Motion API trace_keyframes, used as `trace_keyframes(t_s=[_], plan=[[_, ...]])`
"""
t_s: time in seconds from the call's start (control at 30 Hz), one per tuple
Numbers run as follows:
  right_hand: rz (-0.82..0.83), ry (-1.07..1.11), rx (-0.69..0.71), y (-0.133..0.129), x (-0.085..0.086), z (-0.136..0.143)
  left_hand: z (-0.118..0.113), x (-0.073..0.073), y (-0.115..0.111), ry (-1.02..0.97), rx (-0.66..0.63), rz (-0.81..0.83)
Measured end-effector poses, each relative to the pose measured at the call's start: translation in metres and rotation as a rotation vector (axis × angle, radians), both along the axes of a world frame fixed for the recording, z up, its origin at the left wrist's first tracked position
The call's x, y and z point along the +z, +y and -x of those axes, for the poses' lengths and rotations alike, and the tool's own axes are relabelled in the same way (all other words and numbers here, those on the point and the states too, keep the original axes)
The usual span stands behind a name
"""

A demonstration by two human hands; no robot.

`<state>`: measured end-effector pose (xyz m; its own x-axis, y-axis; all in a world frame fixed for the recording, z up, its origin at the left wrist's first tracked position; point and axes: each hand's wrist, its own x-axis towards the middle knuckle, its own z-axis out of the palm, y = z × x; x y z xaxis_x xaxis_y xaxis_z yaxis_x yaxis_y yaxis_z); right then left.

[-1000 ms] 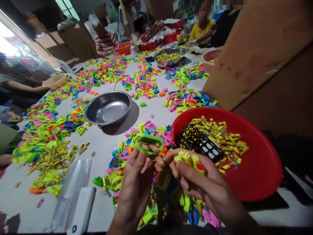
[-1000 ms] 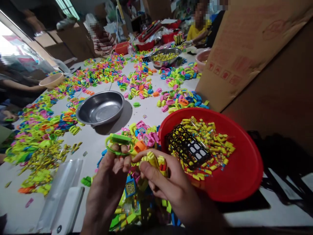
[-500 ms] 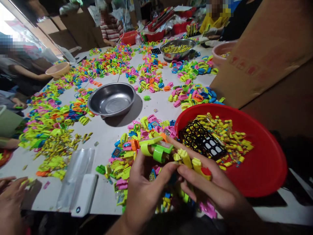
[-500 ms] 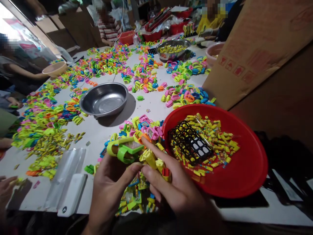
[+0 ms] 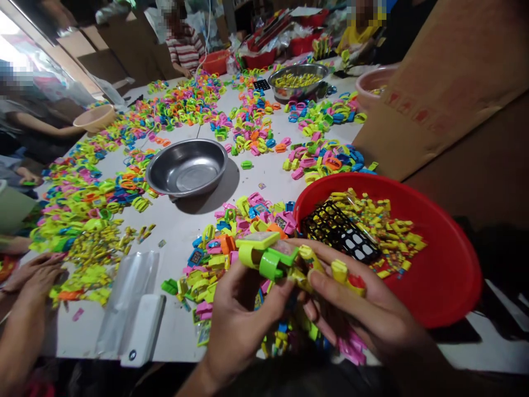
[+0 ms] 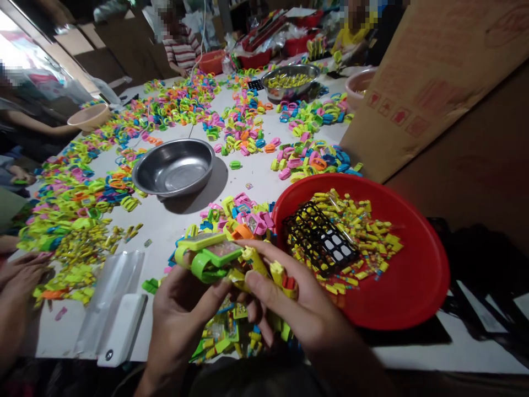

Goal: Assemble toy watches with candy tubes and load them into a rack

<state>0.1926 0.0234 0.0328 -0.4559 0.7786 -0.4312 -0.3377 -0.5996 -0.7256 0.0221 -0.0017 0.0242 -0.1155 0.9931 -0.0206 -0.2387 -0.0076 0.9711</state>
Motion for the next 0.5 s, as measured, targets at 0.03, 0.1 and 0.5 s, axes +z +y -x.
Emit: trace_keyframes(t_s=[0.03,0.1,0.5], plan=[[-0.008,-0.009,-0.020,-0.001,-0.001,0.001,0.000,0.000,0.000,0.007,-0.019,-0.007],[-0.014,-0.035,-0.035,-0.003,-0.002,0.002,0.000,-0.001,0.001,0.030,-0.031,-0.018],[-0.428,-0.384,0.007,-0.006,-0.022,0.004,-0.007,-0.013,0.007,-0.186,0.196,0.109]])
